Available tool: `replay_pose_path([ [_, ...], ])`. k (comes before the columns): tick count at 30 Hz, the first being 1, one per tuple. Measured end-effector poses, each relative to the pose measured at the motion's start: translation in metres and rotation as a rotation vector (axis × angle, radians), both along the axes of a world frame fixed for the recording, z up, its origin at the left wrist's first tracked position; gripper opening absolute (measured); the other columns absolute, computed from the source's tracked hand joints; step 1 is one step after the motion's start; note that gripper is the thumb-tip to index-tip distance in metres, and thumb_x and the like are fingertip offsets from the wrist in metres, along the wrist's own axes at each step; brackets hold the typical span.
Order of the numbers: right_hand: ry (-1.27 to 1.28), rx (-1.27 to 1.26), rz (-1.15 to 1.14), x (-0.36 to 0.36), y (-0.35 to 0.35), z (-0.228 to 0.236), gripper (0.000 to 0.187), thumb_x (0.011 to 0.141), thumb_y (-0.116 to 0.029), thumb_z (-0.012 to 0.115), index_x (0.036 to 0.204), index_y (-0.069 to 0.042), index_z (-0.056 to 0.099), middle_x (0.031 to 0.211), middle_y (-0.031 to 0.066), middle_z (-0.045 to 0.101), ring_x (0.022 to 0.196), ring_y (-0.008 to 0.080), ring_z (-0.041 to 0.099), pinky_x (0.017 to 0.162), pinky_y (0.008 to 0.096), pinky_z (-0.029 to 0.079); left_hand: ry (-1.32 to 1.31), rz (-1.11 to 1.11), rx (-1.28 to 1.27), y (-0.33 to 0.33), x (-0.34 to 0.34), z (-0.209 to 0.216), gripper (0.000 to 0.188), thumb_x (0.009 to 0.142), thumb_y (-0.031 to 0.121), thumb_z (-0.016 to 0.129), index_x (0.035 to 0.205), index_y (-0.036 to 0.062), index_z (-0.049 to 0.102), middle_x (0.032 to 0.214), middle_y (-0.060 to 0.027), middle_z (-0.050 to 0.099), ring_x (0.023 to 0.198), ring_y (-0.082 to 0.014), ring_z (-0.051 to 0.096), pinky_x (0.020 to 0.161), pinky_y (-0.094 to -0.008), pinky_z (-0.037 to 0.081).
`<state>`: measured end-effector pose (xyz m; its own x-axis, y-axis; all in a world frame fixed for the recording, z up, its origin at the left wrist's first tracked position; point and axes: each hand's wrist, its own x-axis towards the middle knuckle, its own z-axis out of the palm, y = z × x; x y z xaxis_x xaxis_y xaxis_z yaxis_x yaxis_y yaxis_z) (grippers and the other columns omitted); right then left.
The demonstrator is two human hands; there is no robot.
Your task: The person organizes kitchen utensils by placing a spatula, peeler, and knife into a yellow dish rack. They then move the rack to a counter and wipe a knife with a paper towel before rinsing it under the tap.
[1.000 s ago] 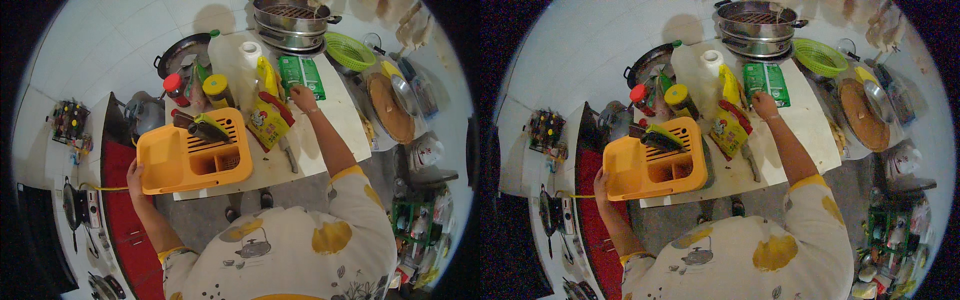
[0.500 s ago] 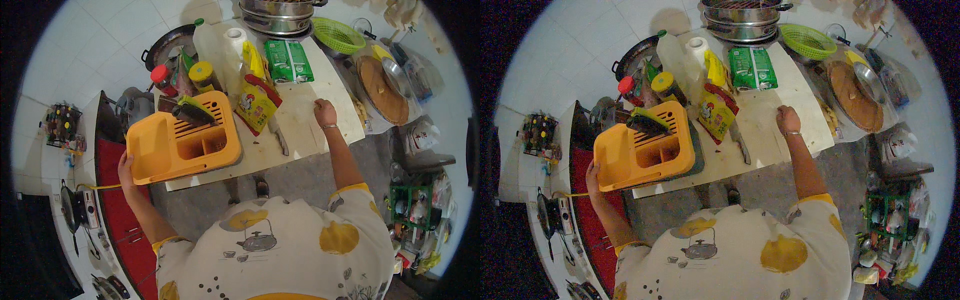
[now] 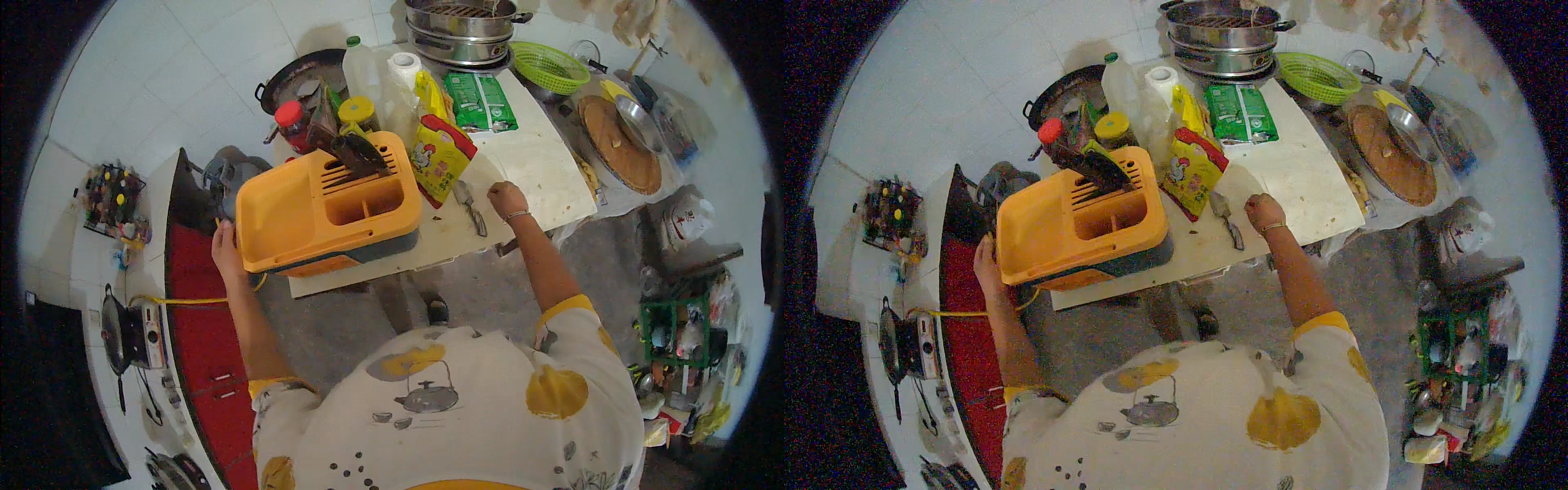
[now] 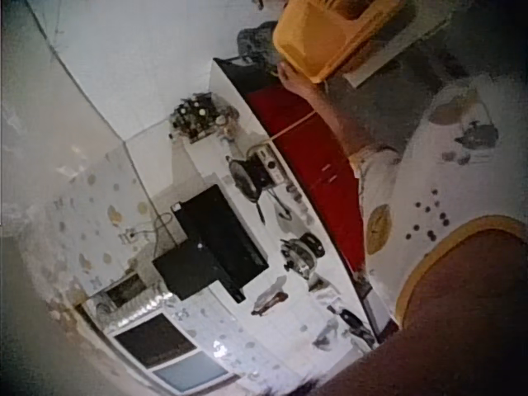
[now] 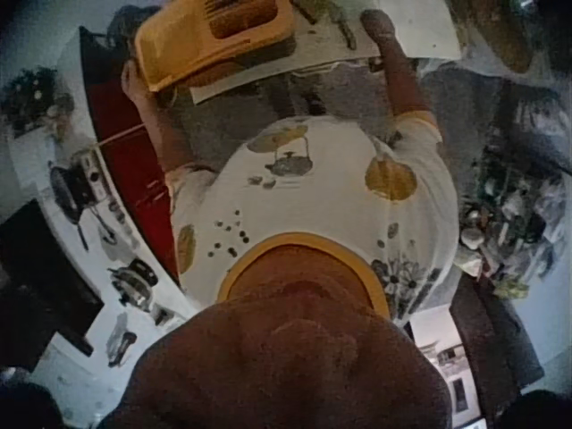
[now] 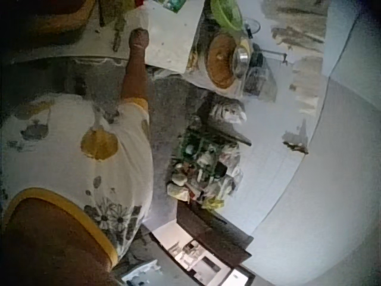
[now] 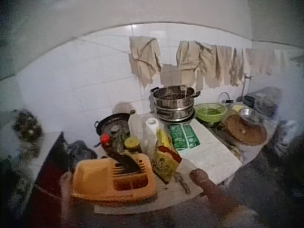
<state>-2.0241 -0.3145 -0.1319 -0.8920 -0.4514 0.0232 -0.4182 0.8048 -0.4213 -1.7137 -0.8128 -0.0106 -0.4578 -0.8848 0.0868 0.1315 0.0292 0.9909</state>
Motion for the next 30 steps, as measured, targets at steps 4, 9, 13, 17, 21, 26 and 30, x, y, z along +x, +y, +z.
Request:
replay_pose_path([
  [4, 0.064, -0.169, -0.162, 0.005, 0.009, 0.005, 0.033, 0.075, -0.029, 0.064, 0.101, -0.01, 0.059, 0.104, 0.0167, 0.061, 0.09, 0.0338, 0.059, 0.079, 0.0412, 0.048, 0.199, -0.01, 0.12, 0.029, 0.015, -0.009, 0.034, 0.091, 0.023, 0.054, 0.116, 0.0002, 0.052, 0.099, -0.0082, 0.061, 0.089, -0.0176, 0.059, 0.077, -0.0296, 0.048],
  [9, 0.253, -0.115, -0.009, 0.003, -0.003, 0.019, 0.05, 0.075, -0.039, 0.067, 0.112, -0.007, 0.056, 0.107, 0.016, 0.061, 0.091, 0.0319, 0.06, 0.079, 0.04, 0.048, 0.209, -0.028, 0.149, 0.076, 0.038, -0.025, 0.038, 0.093, 0.032, 0.049, 0.116, 0.0024, 0.053, 0.107, -0.007, 0.059, 0.098, -0.016, 0.056, 0.082, -0.0322, 0.044],
  [13, -0.183, -0.456, 0.084, -0.01, -0.051, 0.053, 0.056, 0.075, -0.038, 0.07, 0.115, -0.004, 0.054, 0.103, 0.0154, 0.063, 0.087, 0.026, 0.062, 0.079, 0.0372, 0.049, 0.137, 0.172, 0.04, 0.098, 0.055, -0.04, 0.042, 0.092, 0.036, 0.048, 0.119, 0.0036, 0.051, 0.111, -0.0066, 0.057, 0.103, -0.0184, 0.053, 0.085, -0.0337, 0.041],
  [17, -0.282, -0.452, 0.223, -0.033, -0.071, 0.043, 0.053, 0.073, -0.04, 0.07, 0.11, -0.003, 0.058, 0.095, 0.0144, 0.065, 0.084, 0.0244, 0.063, 0.076, 0.035, 0.049, 0.072, 0.418, 0.123, 0.131, 0.06, -0.068, 0.042, 0.092, 0.035, 0.05, 0.121, 0.0046, 0.049, 0.109, -0.0069, 0.057, 0.104, -0.0205, 0.051, 0.085, -0.0348, 0.04],
  [21, -0.279, 0.055, 0.553, -0.04, -0.051, 0.047, 0.042, 0.074, -0.043, 0.066, 0.092, -0.005, 0.064, 0.09, 0.0147, 0.065, 0.083, 0.0286, 0.062, 0.073, 0.0377, 0.049, 0.165, 0.552, 0.199, 0.188, 0.051, -0.1, 0.023, 0.089, 0.026, 0.054, 0.104, 0.0082, 0.054, 0.094, -0.0029, 0.058, 0.086, -0.0146, 0.053, 0.073, -0.0322, 0.041],
  [26, -0.238, 0.199, 0.672, 0.002, -0.008, 0.026, 0.045, 0.077, -0.051, 0.058, 0.078, -0.007, 0.065, 0.087, 0.0144, 0.065, 0.08, 0.032, 0.062, 0.071, 0.0413, 0.049, 0.131, 0.454, 0.191, 0.278, 0.009, -0.125, 0.015, 0.086, 0.018, 0.058, 0.098, 0.0088, 0.055, 0.084, -0.001, 0.058, 0.07, -0.0116, 0.051, 0.058, -0.0267, 0.04],
  [30, -0.227, 0.261, 0.546, -0.002, 0.012, 0.022, 0.049, 0.075, -0.053, 0.06, 0.079, -0.004, 0.065, 0.085, 0.0159, 0.065, 0.077, 0.0336, 0.063, 0.068, 0.0419, 0.05, -0.01, 0.242, 0.293, 0.338, -0.027, -0.147, 0.023, 0.086, 0.017, 0.059, 0.105, 0.0064, 0.055, 0.084, -0.0027, 0.059, 0.068, -0.0126, 0.055, 0.056, -0.025, 0.044],
])
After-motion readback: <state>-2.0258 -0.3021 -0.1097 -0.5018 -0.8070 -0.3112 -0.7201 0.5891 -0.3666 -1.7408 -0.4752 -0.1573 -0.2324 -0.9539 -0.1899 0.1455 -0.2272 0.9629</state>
